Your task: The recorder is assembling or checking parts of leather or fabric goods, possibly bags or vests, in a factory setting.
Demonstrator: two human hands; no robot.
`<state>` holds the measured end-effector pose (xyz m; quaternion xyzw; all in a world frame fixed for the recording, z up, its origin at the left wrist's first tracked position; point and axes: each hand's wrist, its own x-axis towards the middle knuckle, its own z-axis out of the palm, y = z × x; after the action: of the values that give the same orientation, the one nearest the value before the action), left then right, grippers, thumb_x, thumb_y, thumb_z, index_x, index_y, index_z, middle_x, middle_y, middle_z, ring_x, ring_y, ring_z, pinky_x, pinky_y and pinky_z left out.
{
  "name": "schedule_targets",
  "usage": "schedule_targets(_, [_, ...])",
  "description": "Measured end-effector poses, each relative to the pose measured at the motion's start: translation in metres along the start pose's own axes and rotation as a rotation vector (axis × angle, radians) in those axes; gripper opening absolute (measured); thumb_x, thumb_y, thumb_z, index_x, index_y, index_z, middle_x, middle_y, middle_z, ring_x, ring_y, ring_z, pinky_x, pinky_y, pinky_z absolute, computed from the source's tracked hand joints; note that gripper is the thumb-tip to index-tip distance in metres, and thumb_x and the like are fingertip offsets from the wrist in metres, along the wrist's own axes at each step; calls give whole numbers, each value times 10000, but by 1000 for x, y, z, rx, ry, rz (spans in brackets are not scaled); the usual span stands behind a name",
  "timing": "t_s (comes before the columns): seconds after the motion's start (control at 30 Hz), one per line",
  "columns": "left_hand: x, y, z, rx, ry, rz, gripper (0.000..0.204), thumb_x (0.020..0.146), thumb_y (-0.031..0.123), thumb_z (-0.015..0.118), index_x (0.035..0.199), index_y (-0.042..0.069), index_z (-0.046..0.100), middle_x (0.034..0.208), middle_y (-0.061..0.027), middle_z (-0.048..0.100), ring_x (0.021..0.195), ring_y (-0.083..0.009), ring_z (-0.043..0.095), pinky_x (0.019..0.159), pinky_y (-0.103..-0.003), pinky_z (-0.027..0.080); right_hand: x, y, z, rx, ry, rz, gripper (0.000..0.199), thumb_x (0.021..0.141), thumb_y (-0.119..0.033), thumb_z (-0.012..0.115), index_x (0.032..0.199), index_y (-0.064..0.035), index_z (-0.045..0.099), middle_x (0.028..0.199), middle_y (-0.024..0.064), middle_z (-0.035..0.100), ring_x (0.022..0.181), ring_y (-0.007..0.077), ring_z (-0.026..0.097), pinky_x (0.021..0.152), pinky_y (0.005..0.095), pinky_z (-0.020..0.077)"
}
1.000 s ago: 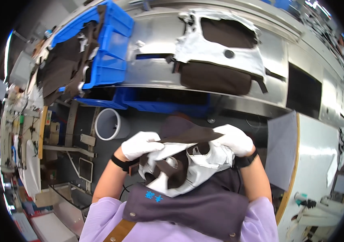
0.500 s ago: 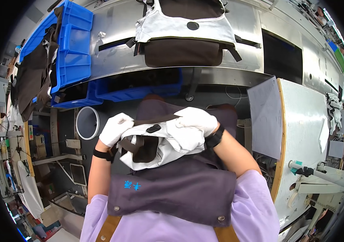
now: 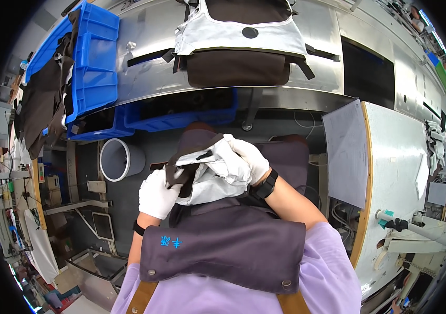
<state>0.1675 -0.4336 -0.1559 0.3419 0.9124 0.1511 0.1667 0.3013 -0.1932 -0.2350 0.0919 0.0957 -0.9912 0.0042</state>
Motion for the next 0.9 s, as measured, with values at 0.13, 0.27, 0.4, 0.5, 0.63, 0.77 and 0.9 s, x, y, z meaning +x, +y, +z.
schedule_targets(0.13, [-11,-38,-9,-1173,-72,32,190,892,173,689,982,12,646,971,-73,704,854,-220,668,823,-367,529,1,-44,-21,242,-216,237,277,1015,-155,434,1130,38,595,998,138,673,901,222,659,821,313,544])
schedule_targets(0.27, [-4,-76,10,-2060,-72,394,445,981,417,570,1142,2,583,1182,-161,633,1124,-318,595,1029,-459,444,2,-53,-59,-1055,97,-138,258,938,-196,606,1049,25,684,1012,98,703,924,165,644,840,264,506])
schedule_targets(0.4, [0,-70,6,-1751,-54,176,403,993,283,574,1234,-37,531,1194,-155,608,1117,-273,579,1009,-399,441,4,-47,-5,-1470,479,-193,328,845,-158,740,1127,-12,661,985,63,683,911,139,641,835,281,517])
schedule_targets(0.5, [-2,-58,4,-1775,-96,162,411,984,261,584,1246,-49,523,1174,-148,612,1104,-266,580,1005,-398,440,-7,-44,41,-1794,502,-775,266,844,-112,735,1098,-48,688,984,88,679,851,167,674,781,291,540])
schedule_targets(0.63, [1,-54,0,-1799,-143,175,428,962,239,608,1263,-53,520,1165,-144,613,1103,-259,576,1006,-399,434,-24,-17,106,-1893,83,-406,227,925,-233,631,1012,-28,678,987,134,664,904,245,668,781,350,536])
schedule_targets(0.77, [4,-49,-1,-1774,-273,220,493,864,146,665,1290,-51,513,1215,-146,608,1146,-253,571,1023,-377,423,8,8,64,-2197,216,-228,344,930,-355,581,999,-28,662,992,164,650,986,336,621,834,408,509])
schedule_targets(0.9, [2,-50,0,-1889,-245,173,398,877,90,606,1266,51,529,1305,-165,572,1199,-310,560,1059,-438,420,34,26,36,-1846,317,-231,347,867,-339,641,1004,-23,676,1000,156,676,946,324,636,797,371,510])
